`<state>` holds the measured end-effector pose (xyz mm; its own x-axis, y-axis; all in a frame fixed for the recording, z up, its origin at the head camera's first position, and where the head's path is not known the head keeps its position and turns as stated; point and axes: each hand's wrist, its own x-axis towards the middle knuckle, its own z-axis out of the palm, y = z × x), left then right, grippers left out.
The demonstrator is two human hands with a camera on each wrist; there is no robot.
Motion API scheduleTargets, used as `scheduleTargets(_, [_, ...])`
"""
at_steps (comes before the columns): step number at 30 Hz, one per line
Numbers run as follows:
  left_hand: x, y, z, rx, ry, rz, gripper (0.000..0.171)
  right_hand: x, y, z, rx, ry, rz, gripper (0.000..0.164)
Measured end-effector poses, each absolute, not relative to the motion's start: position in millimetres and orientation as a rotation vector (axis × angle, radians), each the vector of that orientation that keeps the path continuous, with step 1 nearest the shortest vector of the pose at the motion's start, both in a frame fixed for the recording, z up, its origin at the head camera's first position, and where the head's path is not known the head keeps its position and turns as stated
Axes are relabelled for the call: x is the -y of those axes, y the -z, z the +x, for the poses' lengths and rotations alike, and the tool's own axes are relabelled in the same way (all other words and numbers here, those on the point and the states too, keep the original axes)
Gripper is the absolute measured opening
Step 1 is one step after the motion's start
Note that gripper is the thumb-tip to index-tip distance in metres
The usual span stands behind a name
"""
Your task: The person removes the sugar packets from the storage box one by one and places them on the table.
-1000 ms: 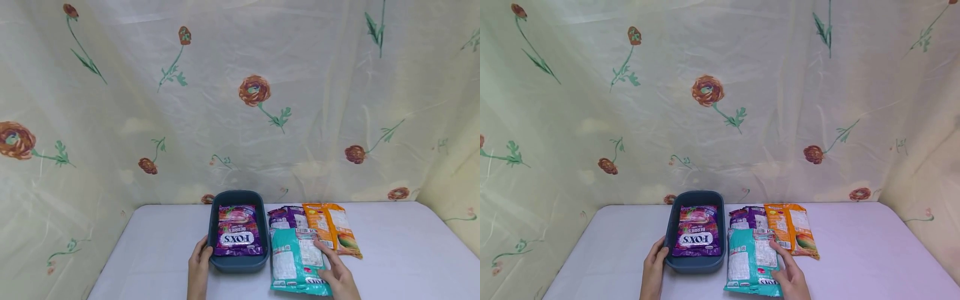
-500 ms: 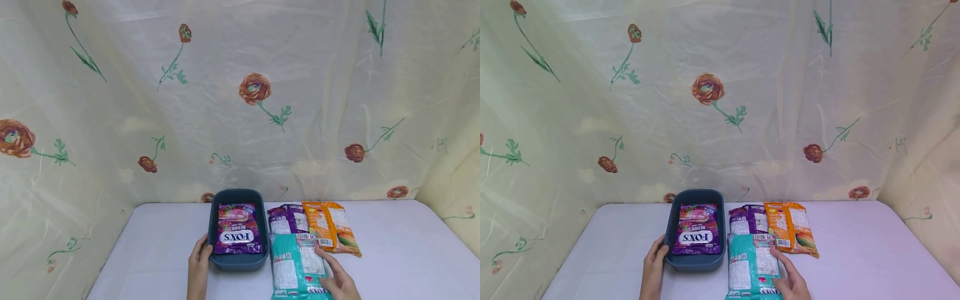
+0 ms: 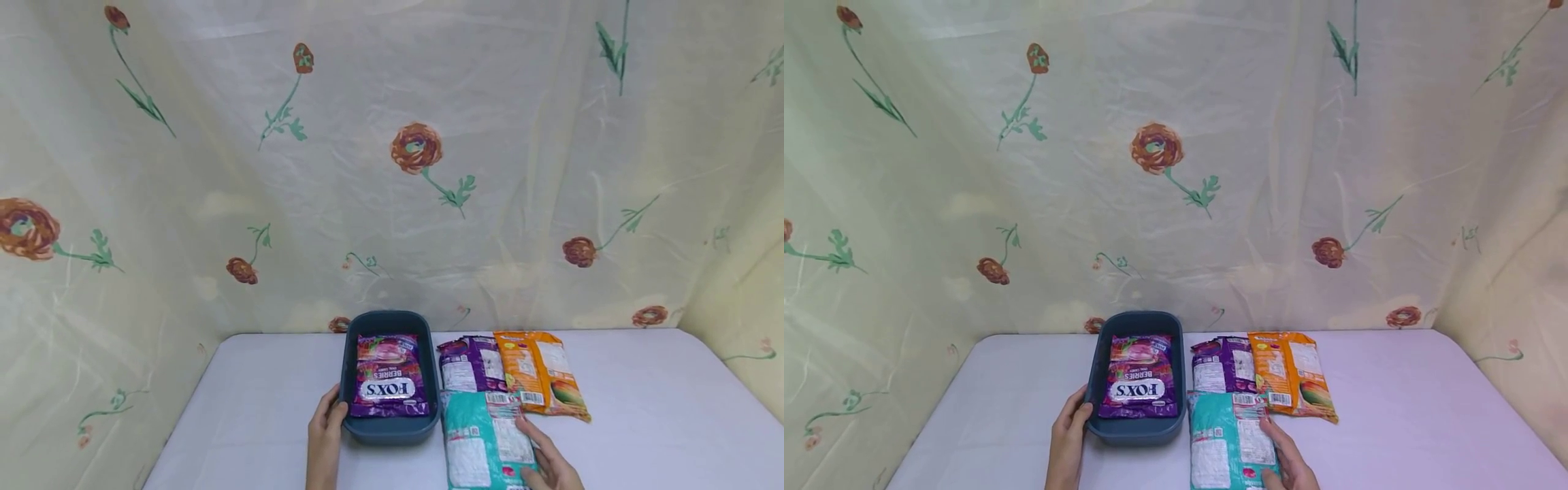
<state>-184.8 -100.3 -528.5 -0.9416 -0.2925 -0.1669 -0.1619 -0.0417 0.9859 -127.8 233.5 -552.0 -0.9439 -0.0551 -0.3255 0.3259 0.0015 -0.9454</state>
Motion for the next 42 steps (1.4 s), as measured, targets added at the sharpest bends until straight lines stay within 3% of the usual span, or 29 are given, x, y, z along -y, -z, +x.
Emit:
scheduleTargets(6, [101, 526, -185, 2.124, 2.140, 0.493, 0.045, -232, 563, -126, -2.174, 1.954, 0.151, 0.092])
scheduleTargets(12, [105, 522, -181, 2.137, 2.096, 0.509, 0.045, -224, 553, -124, -2.435, 1.739, 0.081, 0.065])
scheduleTargets(19, [105, 526, -183, 2.102, 2.139, 0.494, 0.045, -226, 547, -130, -2.345, 1.712, 0.155, 0.073])
scheduleTargets(28, [98, 528, -186, 2.106, 2.149, 0.483, 0.043, -229, 549, -131, -2.394, 1.613, 0.251, 0.062])
scheduleTargets(42, [99, 526, -182, 2.085, 2.134, 0.475, 0.043, -218, 528, -121, -2.669, 1.838, 0.334, 0.042])
